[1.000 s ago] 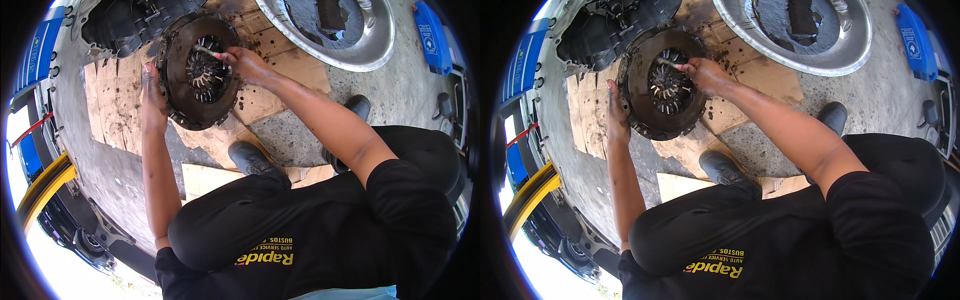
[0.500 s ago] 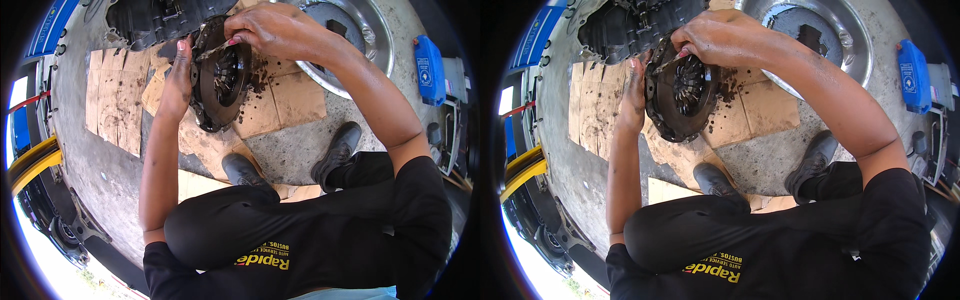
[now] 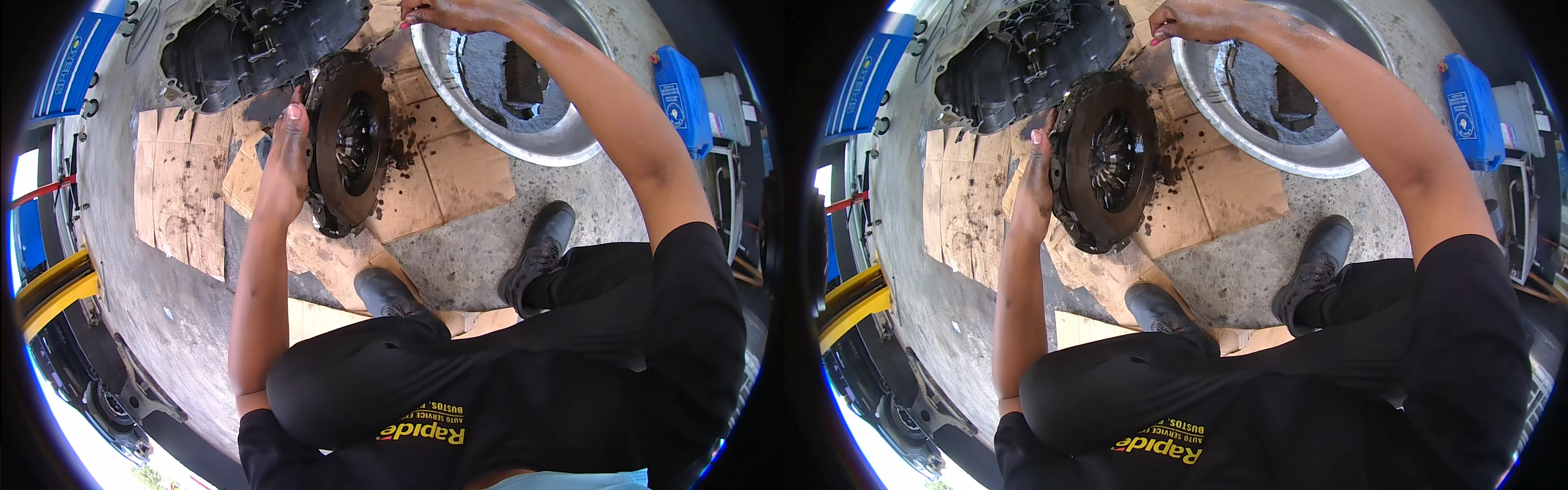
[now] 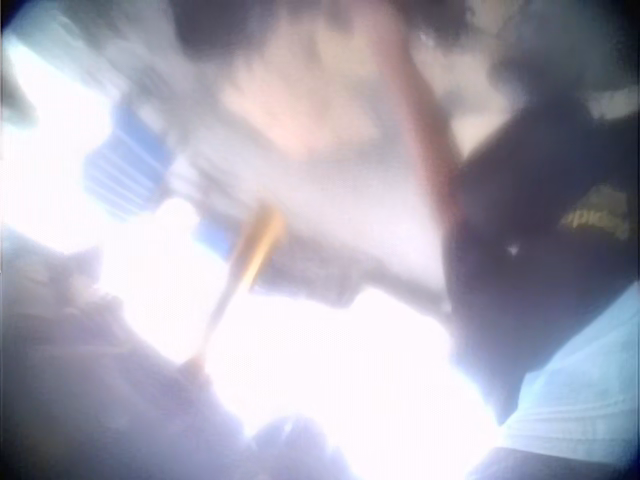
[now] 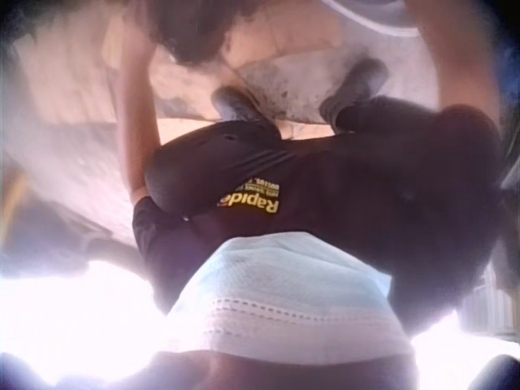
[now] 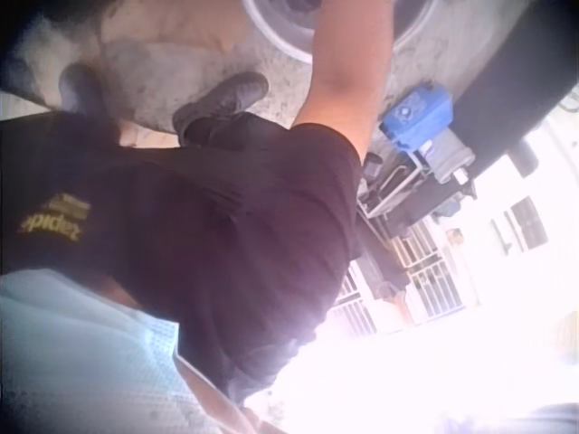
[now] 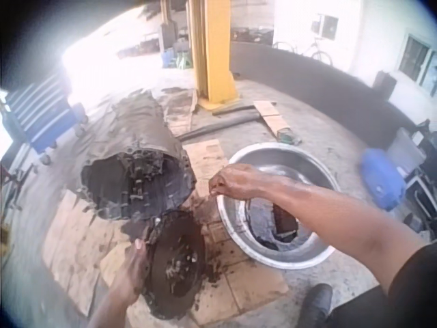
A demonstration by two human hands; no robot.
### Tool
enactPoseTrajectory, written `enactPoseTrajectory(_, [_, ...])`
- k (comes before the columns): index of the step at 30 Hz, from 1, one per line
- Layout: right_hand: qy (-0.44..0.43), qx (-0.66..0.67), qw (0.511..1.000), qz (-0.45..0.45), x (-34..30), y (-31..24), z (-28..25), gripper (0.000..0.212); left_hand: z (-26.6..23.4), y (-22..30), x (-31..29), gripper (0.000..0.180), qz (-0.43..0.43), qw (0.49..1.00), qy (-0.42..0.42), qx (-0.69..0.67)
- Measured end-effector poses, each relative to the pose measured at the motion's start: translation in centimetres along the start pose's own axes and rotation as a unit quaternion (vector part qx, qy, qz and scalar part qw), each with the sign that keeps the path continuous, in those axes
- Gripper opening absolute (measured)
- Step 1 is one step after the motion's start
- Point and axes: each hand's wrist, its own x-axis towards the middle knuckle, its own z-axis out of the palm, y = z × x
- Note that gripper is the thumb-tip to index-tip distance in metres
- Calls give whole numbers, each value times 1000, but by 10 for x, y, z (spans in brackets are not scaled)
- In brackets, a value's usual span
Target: The person sits on the floor and cleans a clutch disc and other car parts using a rag and a metal basin filled with liquid. They repeatedly wipe the parts and dip the rag into the basin to remove grime.
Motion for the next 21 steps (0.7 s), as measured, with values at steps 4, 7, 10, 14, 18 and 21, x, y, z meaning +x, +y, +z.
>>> enactPoseTrajectory(4, [-2, 72, 996, 45, -13, -10, 10, 33, -2, -3, -4, 80, 33, 999, -16, 21])
enactPoseTrajectory(7, [49, 170, 983, 44, -17, -27, 41, 29, 0, -2, 0, 77, 55, 997, -22, 54])
enactPoseTrajectory(10, [88, 197, 976, -9, -28, -54, 66, 28, 2, 0, -1, 77, 58, 996, -23, 71])
enactPoseTrajectory(14, [-112, 151, 981, 51, -67, -59, 37, 29, 4, 0, 1, 79, 52, 995, -31, 76])
enactPoseTrajectory(18, [-122, 85, 985, 93, -96, -12, 34, 28, 11, 7, 4, 80, 48, 993, -46, 95])
enactPoseTrajectory(21, [-178, 64, 968, 166, -111, -9, 27, 27, 15, 13, 7, 81, 44, 990, -51, 121])
